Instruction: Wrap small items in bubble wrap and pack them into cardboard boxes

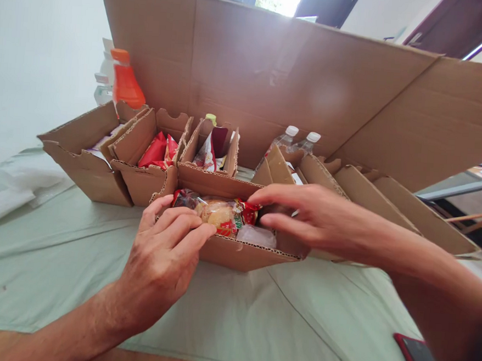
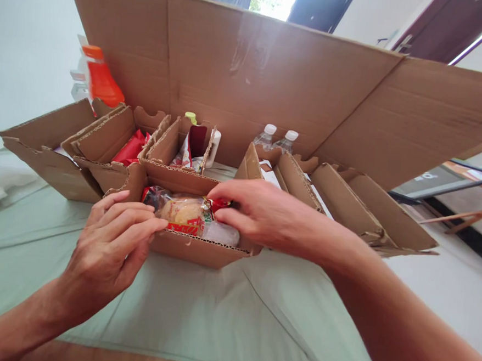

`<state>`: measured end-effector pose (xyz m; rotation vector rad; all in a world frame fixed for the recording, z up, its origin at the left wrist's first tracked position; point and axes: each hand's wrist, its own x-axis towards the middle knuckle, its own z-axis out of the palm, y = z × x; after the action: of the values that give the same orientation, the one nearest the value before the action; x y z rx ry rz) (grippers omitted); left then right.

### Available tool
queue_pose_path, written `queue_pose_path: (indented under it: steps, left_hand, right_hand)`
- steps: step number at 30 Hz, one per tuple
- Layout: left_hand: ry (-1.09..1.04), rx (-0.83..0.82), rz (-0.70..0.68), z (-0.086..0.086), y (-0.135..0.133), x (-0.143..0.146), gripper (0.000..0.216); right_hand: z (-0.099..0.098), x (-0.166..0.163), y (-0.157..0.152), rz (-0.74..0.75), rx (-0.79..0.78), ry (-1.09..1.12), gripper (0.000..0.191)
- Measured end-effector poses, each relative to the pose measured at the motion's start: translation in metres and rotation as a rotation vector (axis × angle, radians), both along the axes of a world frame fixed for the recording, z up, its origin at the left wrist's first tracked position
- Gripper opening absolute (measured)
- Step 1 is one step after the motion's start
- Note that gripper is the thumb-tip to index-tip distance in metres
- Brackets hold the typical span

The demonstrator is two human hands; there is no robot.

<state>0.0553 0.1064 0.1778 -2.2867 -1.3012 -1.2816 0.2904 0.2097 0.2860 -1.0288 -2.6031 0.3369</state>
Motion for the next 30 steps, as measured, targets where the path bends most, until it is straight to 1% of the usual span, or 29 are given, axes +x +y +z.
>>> queue_pose_path:
  steps: [1,2,3,4,5,6,7,8,10,12,14,15,17,19,22,24,26,27,28,30]
  left_hand:
    - [-0.004,0.015,0.008,0.0,-0.003,-0.001,0.031]
    - [-0.013,0.031,0.02,-0.001,-0.007,-0.002,0.037]
    - [-0.033,0.049,0.039,-0.002,-0.012,-0.005,0.045]
    - [-0.073,0.067,0.065,-0.005,-0.018,-0.008,0.055]
    - [-0.138,0.07,0.102,-0.008,-0.024,-0.013,0.065]
    - [-0.229,0.052,0.15,-0.014,-0.03,-0.018,0.071]
    - [-0.345,0.003,0.198,-0.02,-0.035,-0.024,0.074]
    - [-0.474,-0.08,0.236,-0.028,-0.039,-0.029,0.074]
    - [-0.708,-0.316,0.279,-0.043,-0.039,-0.038,0.071]
    - [-0.835,-0.513,0.257,-0.056,-0.032,-0.041,0.074]
    - [-0.865,-0.612,0.166,-0.061,-0.021,-0.037,0.077]
    - [-0.867,-0.63,0.104,-0.062,-0.017,-0.032,0.077]
    - [-0.876,-0.634,-0.01,-0.06,-0.012,-0.016,0.072]
    - [-0.873,-0.61,-0.045,-0.058,-0.02,0.002,0.069]
    - [-0.798,-0.566,-0.045,-0.064,-0.052,0.026,0.076]
    - [-0.716,-0.577,-0.07,-0.071,-0.081,0.033,0.082]
    - [-0.683,-0.61,-0.049,-0.075,-0.109,0.026,0.082]
    - [-0.696,-0.624,0.005,-0.075,-0.121,0.018,0.079]
    - [-0.722,-0.638,0.073,-0.072,-0.13,0.008,0.076]
    - [-0.783,-0.618,0.198,-0.06,-0.14,-0.013,0.069]
  right_hand:
    - [0.006,0.011,-0.012,-0.02,0.036,0.013,0.025]
    - [0.009,0.024,-0.025,-0.077,0.093,0.045,0.026]
    - [0.007,0.037,-0.039,-0.165,0.165,0.101,0.025]
    - [0.001,0.05,-0.053,-0.275,0.228,0.162,0.023]
    - [-0.009,0.061,-0.066,-0.359,0.253,0.217,0.022]
    - [-0.023,0.071,-0.078,-0.418,0.236,0.25,0.022]
    - [-0.039,0.078,-0.088,-0.465,0.179,0.264,0.024]
    - [-0.056,0.081,-0.096,-0.496,0.109,0.28,0.028]
    - [-0.09,0.076,-0.103,-0.524,-0.055,0.314,0.039]
    - [-0.118,0.058,-0.1,-0.511,-0.189,0.378,0.05]
    - [-0.136,0.034,-0.092,-0.507,-0.284,0.448,0.055]
    - [-0.141,0.024,-0.088,-0.513,-0.308,0.488,0.054]
    - [-0.145,0.013,-0.083,-0.539,-0.31,0.569,0.049]
    - [-0.146,0.017,-0.09,-0.576,-0.265,0.613,0.04]
    - [-0.151,0.048,-0.124,-0.647,-0.131,0.609,0.035]
    - [-0.159,0.068,-0.154,-0.672,-0.066,0.586,0.036]
    - [-0.165,0.072,-0.179,-0.677,-0.059,0.56,0.036]
    - [-0.166,0.065,-0.187,-0.662,-0.078,0.549,0.036]
    - [-0.164,0.053,-0.192,-0.632,-0.105,0.545,0.035]
    - [-0.153,0.021,-0.189,-0.538,-0.182,0.562,0.034]
